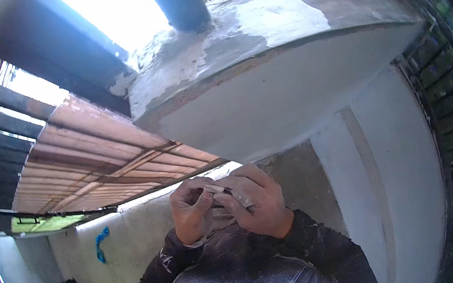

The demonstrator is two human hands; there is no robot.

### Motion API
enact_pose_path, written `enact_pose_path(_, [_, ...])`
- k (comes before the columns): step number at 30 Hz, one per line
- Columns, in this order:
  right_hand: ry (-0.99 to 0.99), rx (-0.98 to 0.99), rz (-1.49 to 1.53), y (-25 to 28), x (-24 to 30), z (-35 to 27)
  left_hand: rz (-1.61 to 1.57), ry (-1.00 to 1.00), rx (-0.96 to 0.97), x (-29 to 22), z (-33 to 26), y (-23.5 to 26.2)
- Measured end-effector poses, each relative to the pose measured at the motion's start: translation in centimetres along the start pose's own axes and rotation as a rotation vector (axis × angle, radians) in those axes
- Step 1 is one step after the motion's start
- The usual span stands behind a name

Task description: Sand the corner of a plastered wall using sandpaper.

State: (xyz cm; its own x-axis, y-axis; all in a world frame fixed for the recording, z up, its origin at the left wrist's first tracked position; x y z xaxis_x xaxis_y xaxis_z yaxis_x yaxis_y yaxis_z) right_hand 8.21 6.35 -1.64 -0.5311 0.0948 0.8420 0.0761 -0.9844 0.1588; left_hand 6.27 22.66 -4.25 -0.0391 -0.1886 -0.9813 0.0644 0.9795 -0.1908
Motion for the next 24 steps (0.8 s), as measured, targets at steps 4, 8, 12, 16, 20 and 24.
enact_pose_path(4, [0.028,-0.096,0.062,-1.0,-1.0,0.1,-0.333,0.094,0.007,0.3,1.2,-1.0])
enact_pose_path(8, [-0.023,-0.282,0.147,-3.0,-2.6,-0.3,-0.013,0.184,0.061,0.4,2.7,0.7])
enact_pose_path(12, [-0.068,-0.444,0.245,-4.5,-2.7,1.0,0.693,-0.484,0.197,-3.7,5.2,2.3])
enact_pose_path(16, [-0.004,-0.572,-0.212,-5.6,-2.6,3.7,0.691,-1.140,0.224,-5.6,8.0,8.0])
enact_pose_path(20, [0.042,-0.658,-0.339,-8.7,-1.8,4.3,0.635,-1.576,-0.002,-7.3,12.4,8.8])
enact_pose_path(24, [0.294,-0.746,-0.365,-12.1,-2.4,4.9,0.430,-1.650,0.168,-6.3,15.9,7.0])
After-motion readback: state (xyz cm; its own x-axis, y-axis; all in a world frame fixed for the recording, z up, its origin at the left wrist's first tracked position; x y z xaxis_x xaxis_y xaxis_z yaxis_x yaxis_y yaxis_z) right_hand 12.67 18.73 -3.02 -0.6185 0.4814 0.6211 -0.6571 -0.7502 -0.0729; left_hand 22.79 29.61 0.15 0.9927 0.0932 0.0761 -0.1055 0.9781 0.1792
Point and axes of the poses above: each hand's wrist, its own z-axis towards the middle knuckle, its own y-axis out of the back of the hand, x = y × z, the point moved 2 cm from there along z, towards the middle knuckle, and after that the axes turned 5 degrees about z, right-handed, at the moved point
